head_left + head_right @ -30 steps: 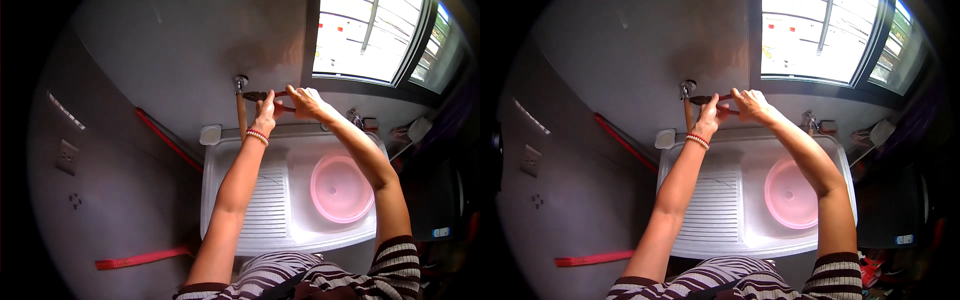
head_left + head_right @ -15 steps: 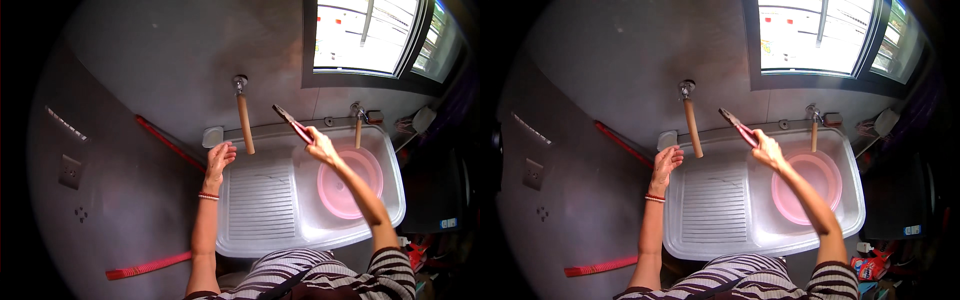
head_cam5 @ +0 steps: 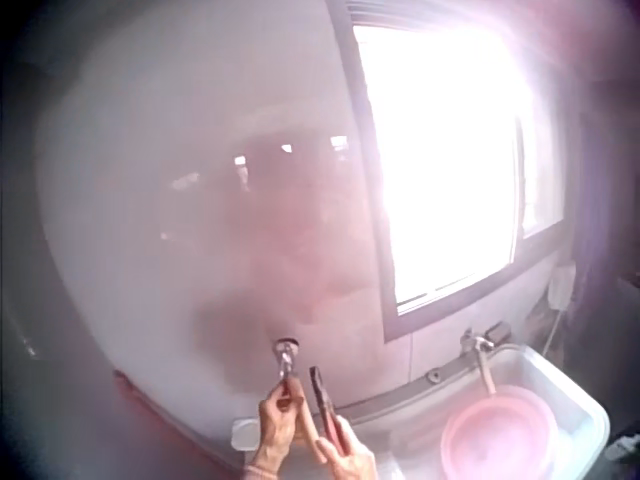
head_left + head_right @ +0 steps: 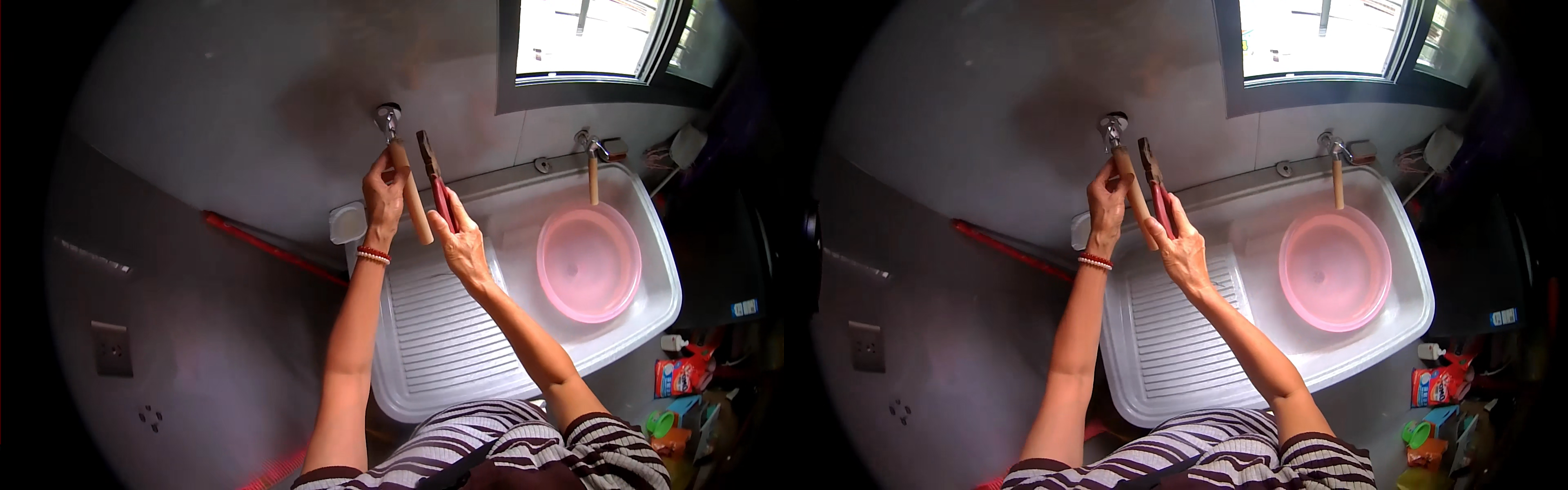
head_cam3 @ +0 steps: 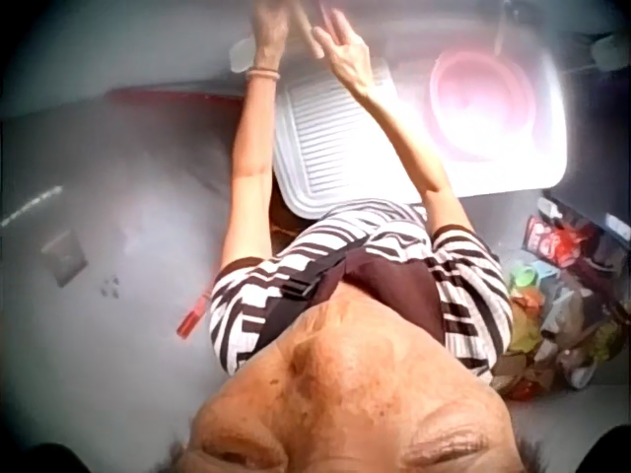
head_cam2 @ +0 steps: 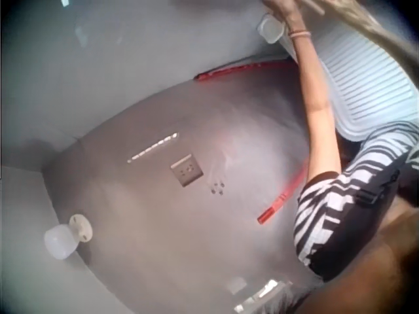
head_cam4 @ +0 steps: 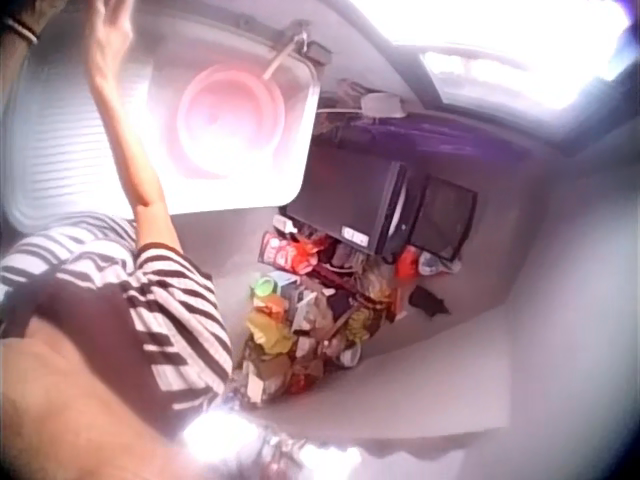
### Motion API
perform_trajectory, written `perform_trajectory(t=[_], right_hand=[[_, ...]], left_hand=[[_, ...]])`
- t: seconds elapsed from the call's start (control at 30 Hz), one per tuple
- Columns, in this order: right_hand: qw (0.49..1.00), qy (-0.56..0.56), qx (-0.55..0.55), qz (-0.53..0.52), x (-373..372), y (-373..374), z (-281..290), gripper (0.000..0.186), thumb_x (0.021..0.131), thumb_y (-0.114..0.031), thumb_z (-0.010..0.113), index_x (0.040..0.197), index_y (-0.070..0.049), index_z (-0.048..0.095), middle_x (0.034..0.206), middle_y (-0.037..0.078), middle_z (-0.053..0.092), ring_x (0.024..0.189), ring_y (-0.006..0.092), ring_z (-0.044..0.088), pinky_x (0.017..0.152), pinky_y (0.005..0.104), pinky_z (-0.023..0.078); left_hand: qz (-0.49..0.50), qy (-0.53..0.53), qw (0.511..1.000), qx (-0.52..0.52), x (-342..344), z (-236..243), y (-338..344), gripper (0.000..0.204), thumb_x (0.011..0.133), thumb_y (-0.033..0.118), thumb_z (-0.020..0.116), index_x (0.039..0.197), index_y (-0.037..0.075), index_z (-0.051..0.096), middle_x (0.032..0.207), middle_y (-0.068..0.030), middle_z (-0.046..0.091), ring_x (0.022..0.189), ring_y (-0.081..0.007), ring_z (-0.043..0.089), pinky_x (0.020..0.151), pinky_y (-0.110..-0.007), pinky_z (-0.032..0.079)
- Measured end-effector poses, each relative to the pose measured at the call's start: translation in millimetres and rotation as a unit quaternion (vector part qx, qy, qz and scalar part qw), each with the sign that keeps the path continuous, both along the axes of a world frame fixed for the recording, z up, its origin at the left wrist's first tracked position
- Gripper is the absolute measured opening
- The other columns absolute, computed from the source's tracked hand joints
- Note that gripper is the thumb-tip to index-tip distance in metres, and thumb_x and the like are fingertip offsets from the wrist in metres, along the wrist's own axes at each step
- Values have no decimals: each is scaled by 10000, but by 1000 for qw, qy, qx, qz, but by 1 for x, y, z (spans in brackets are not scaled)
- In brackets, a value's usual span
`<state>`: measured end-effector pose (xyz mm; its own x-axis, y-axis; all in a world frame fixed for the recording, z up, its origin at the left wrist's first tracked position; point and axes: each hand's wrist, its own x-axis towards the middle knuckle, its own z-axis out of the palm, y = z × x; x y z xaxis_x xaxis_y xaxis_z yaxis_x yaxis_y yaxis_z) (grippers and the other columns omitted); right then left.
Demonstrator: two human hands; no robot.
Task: The person repairs a faucet by wrapping wire around the handle and base, using pliers to tighten and cut the wire.
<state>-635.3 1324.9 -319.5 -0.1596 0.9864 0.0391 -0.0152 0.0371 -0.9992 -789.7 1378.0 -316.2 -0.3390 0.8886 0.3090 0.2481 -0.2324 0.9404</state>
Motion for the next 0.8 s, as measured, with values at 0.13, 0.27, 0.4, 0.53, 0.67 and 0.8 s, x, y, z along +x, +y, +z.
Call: perform_trajectory(t=[0.13, 0.27, 0.4, 0.53, 0.67, 0.8], right_hand=[[999, -31, -1, -33, -11, 3, 3, 652, 828, -462, 616, 1352, -136, 407, 1097, 165, 614, 980, 216, 597, 839, 319, 464], [997, -52, 17, -49, -16, 4, -1, 646, 822, -464, 623, 1345, -144, 421, 1074, 163, 623, 961, 219, 604, 824, 319, 472], [993, -16, 37, -113, -13, 2, -5, 644, 861, -457, 582, 1371, -118, 382, 1086, 153, 612, 938, 200, 589, 811, 304, 466], [993, 11, 55, -102, -26, -7, -8, 636, 882, -456, 554, 1385, -119, 356, 1115, 153, 601, 990, 197, 572, 845, 299, 449], [998, -19, 42, -49, -30, -9, -6, 613, 876, -414, 577, 1369, -111, 376, 1088, 135, 616, 969, 186, 577, 845, 288, 445], [995, 18, -8, -95, -24, -14, 6, 623, 890, -434, 548, 1374, -85, 372, 1043, 124, 615, 913, 194, 571, 817, 278, 451]], left_hand=[[-10, -37, 999, 35, -1, -6, 8, 347, 830, 29, 620, 1174, 18, 576, 913, -52, 642, 799, -141, 610, 722, -262, 518], [-21, -69, 996, 45, -5, -8, 9, 347, 804, 16, 649, 1147, 15, 599, 892, -39, 644, 771, -121, 598, 721, -249, 513], [-19, -87, 995, 35, -4, -11, 6, 359, 800, 18, 658, 1154, 7, 597, 892, -31, 648, 745, -106, 584, 722, -243, 509], [-38, -130, 990, 42, -6, -8, 4, 382, 799, 21, 665, 1173, 11, 588, 907, -21, 644, 749, -92, 578, 721, -232, 504], [-42, -146, 988, 38, -6, -12, 6, 389, 802, 22, 667, 1182, 10, 584, 922, -18, 643, 759, -82, 580, 721, -224, 502], [-36, -145, 988, 48, -9, -13, 5, 398, 806, 18, 664, 1194, 10, 575, 917, -27, 653, 758, -82, 587, 719, -228, 505]])
